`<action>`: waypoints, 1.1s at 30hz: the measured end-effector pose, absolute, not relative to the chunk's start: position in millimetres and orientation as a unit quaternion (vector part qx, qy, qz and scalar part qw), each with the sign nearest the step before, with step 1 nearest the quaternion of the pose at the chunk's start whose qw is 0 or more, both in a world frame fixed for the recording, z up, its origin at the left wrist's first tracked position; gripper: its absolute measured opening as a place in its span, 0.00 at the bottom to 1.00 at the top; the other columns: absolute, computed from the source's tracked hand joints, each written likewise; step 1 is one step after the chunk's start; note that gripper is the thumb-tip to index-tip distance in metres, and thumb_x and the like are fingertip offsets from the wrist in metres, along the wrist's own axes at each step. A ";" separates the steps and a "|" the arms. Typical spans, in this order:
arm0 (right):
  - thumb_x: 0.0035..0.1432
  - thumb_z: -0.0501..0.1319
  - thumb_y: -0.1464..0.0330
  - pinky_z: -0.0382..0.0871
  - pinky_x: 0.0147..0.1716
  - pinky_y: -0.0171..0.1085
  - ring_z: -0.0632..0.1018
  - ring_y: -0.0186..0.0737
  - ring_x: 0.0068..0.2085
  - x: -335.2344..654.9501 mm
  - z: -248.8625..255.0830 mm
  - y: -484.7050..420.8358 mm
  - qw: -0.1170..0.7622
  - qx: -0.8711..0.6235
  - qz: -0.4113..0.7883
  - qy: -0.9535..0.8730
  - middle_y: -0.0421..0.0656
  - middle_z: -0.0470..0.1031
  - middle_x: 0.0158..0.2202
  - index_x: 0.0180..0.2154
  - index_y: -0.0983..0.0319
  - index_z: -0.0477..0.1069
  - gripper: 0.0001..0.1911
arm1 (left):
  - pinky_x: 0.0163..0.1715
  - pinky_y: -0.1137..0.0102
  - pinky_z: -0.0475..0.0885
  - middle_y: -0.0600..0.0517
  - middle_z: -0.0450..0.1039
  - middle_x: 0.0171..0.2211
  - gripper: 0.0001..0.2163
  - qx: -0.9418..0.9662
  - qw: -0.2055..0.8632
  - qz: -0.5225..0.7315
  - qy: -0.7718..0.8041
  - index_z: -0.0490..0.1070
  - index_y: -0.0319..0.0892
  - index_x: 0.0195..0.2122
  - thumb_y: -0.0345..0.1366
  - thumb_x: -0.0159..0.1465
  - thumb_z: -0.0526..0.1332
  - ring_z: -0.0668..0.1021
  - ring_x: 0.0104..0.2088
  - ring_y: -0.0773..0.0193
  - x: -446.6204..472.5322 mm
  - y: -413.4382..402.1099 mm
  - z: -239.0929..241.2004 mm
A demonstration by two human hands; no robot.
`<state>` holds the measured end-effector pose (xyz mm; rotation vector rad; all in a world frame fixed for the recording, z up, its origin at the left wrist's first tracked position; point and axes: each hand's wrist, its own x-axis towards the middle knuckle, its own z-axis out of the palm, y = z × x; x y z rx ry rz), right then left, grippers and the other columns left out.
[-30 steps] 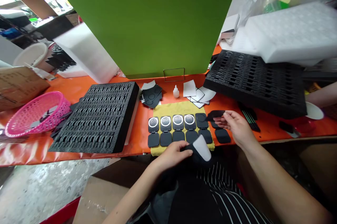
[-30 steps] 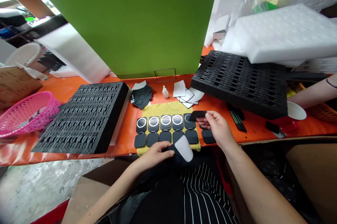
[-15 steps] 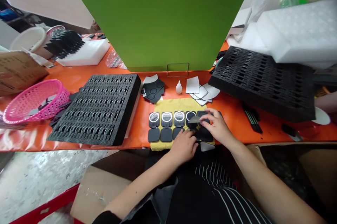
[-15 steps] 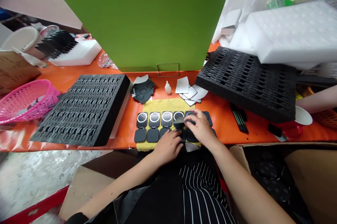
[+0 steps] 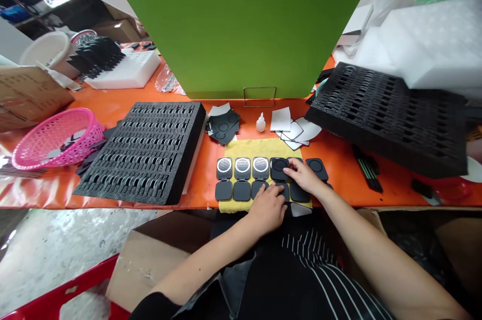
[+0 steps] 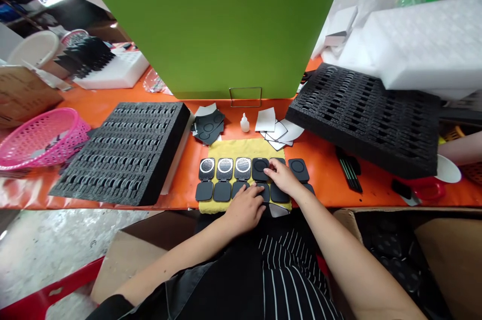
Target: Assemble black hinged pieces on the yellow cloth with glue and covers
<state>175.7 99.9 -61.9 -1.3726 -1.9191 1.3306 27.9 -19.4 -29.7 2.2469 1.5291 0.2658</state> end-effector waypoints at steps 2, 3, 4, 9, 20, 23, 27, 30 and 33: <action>0.50 0.55 0.60 0.62 0.28 0.34 0.68 0.34 0.28 175.0 -60.5 100.6 0.208 -0.498 0.474 -0.696 0.38 0.66 0.27 0.32 0.61 0.63 0.11 | 0.54 0.55 0.53 0.48 0.62 0.52 0.11 0.806 0.202 0.096 0.549 0.68 0.40 0.39 0.38 0.62 0.50 0.59 0.55 0.54 28.0 -19.5 -30.0; 0.50 0.55 0.60 0.62 0.28 0.34 0.68 0.34 0.28 174.6 -59.9 100.8 0.206 -0.498 0.473 -0.697 0.38 0.66 0.27 0.32 0.61 0.62 0.10 | 0.54 0.55 0.53 0.48 0.62 0.52 0.11 0.806 0.202 0.097 0.549 0.68 0.40 0.39 0.38 0.62 0.50 0.59 0.55 0.54 28.0 -19.6 -30.0; 0.50 0.55 0.60 0.62 0.28 0.34 0.68 0.34 0.28 174.1 -59.4 100.9 0.205 -0.498 0.473 -0.698 0.38 0.66 0.27 0.31 0.61 0.62 0.10 | 0.54 0.55 0.53 0.48 0.62 0.52 0.11 0.805 0.202 0.097 0.549 0.68 0.40 0.39 0.38 0.62 0.50 0.59 0.55 0.55 28.1 -19.8 -30.0; 0.50 0.55 0.61 0.61 0.28 0.34 0.68 0.34 0.28 172.2 -57.7 101.1 0.192 -0.504 0.461 -0.705 0.38 0.66 0.28 0.31 0.60 0.62 0.10 | 0.55 0.54 0.53 0.48 0.61 0.53 0.11 0.803 0.209 0.093 0.550 0.68 0.40 0.40 0.37 0.62 0.50 0.58 0.56 0.54 28.4 -20.0 -29.0; 0.49 0.54 0.61 0.59 0.27 0.33 0.67 0.34 0.27 168.7 -58.1 101.4 0.181 -0.521 0.431 -0.714 0.38 0.67 0.26 0.30 0.60 0.62 0.09 | 0.54 0.53 0.53 0.48 0.60 0.53 0.12 0.809 0.207 0.070 0.546 0.68 0.40 0.40 0.38 0.62 0.49 0.57 0.57 0.53 28.8 -19.1 -29.0; 0.49 0.55 0.61 0.60 0.27 0.33 0.68 0.34 0.27 168.5 -60.3 101.6 0.184 -0.525 0.434 -0.709 0.37 0.67 0.26 0.29 0.60 0.62 0.08 | 0.54 0.52 0.52 0.48 0.60 0.53 0.12 0.810 0.202 0.075 0.546 0.68 0.40 0.39 0.38 0.62 0.49 0.58 0.56 0.53 29.0 -19.1 -31.1; 0.49 0.55 0.61 0.60 0.26 0.33 0.67 0.34 0.26 168.1 -61.9 101.9 0.185 -0.531 0.426 -0.709 0.38 0.67 0.25 0.28 0.60 0.63 0.09 | 0.54 0.51 0.52 0.48 0.60 0.53 0.11 0.810 0.202 0.081 0.545 0.68 0.41 0.39 0.38 0.62 0.49 0.58 0.56 0.53 29.1 -19.1 -32.7; 0.49 0.54 0.60 0.59 0.25 0.33 0.67 0.34 0.25 167.4 -60.8 101.5 0.184 -0.536 0.419 -0.709 0.37 0.66 0.23 0.27 0.60 0.62 0.10 | 0.54 0.51 0.52 0.48 0.61 0.53 0.11 0.810 0.202 0.082 0.545 0.68 0.40 0.38 0.38 0.62 0.49 0.58 0.56 0.53 29.1 -19.5 -32.8; 0.48 0.54 0.60 0.58 0.25 0.33 0.67 0.34 0.25 166.8 -58.8 100.8 0.184 -0.538 0.417 -0.708 0.37 0.66 0.23 0.27 0.60 0.62 0.10 | 0.54 0.51 0.51 0.48 0.61 0.53 0.11 0.810 0.201 0.081 0.545 0.68 0.40 0.38 0.37 0.61 0.50 0.58 0.56 0.53 29.3 -20.1 -32.6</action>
